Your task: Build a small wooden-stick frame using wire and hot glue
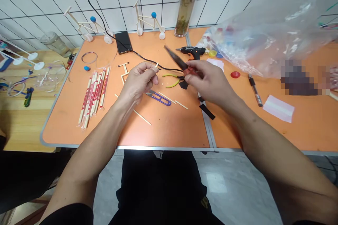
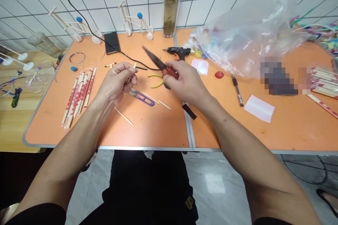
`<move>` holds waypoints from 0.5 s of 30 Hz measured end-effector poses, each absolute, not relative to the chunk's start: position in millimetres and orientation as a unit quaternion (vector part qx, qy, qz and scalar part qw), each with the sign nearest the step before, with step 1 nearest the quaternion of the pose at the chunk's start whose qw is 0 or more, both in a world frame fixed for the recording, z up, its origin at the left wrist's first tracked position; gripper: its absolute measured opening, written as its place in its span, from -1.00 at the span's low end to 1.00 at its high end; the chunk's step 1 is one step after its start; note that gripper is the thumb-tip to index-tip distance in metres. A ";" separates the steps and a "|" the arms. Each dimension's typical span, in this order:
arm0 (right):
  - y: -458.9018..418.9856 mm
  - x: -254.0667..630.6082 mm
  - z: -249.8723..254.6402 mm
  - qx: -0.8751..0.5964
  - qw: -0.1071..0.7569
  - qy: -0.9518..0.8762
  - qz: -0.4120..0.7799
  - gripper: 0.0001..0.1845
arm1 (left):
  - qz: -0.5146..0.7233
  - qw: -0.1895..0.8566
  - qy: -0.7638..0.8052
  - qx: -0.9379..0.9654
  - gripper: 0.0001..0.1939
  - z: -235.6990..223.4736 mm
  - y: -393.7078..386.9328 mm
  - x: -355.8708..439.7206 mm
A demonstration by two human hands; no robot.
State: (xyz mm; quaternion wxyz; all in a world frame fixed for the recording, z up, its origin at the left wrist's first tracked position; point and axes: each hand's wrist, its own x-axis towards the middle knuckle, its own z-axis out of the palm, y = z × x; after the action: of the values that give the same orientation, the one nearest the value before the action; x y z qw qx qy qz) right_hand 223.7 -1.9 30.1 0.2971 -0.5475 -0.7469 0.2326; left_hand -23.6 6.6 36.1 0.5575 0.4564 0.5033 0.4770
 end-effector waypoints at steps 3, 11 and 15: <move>2.2 224.4 37.0 -0.482 0.366 -0.592 0.532 -0.58 | 0.474 0.561 0.504 0.455 -0.84 37.4 5.2 -22.3; -14.6 210.5 40.1 -0.404 0.358 -0.422 0.728 -0.56 | 0.490 0.564 0.497 0.443 -0.82 37.3 6.0 -23.6; -11.1 218.1 34.8 -0.431 0.361 -0.521 0.642 -0.54 | 0.498 0.574 0.489 0.429 -0.80 41.3 4.1 -22.9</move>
State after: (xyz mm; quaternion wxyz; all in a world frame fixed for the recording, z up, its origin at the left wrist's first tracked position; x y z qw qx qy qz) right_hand 218.1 -11.1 34.8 0.3610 -0.4313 -0.5206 0.6424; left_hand -22.9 4.1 41.3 0.5737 0.4287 0.4893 0.4977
